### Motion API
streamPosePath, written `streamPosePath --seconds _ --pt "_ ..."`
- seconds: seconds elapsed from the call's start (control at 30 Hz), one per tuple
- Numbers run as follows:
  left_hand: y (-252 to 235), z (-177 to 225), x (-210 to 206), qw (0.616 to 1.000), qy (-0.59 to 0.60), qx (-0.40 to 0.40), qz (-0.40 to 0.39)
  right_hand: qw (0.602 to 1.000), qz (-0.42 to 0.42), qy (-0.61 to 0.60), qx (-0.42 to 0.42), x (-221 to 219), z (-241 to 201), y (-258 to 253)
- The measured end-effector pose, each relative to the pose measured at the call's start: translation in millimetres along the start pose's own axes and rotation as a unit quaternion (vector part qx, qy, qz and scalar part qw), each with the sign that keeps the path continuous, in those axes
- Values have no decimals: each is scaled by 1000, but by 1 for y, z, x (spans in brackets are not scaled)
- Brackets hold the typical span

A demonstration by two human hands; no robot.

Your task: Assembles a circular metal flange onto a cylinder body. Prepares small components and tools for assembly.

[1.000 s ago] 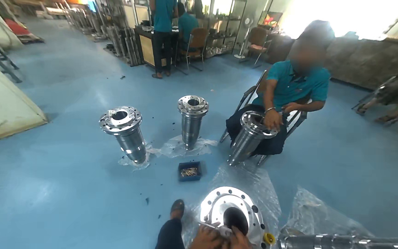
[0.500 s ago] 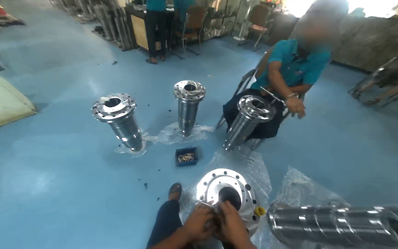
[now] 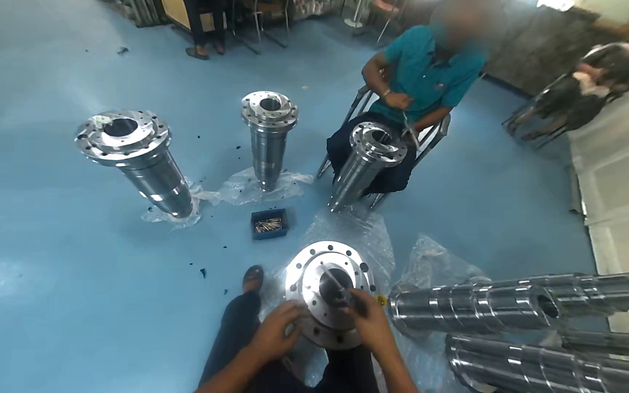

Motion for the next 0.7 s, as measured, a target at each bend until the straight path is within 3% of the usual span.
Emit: streamPosePath --seconds 0.1,0.33,0.7 --pt "11 1 8 999 23 30 24 992 17 -116 -42 10 13 4" --pt "14 -13 8 990 63 122 -31 927 -23 -370 -61 9 26 18" --pt "10 -24 4 986 62 142 -61 852 -57 -515 -72 5 12 40"
Point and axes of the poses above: each hand's wrist, its own y-axis away from the middle knuckle, its own x-axis out of the back of the hand, z = x × y, the point moved 4 cm from there along -y, towards the middle knuckle, and after that the axes turned 5 degrees about -x, right-handed, at the moved point
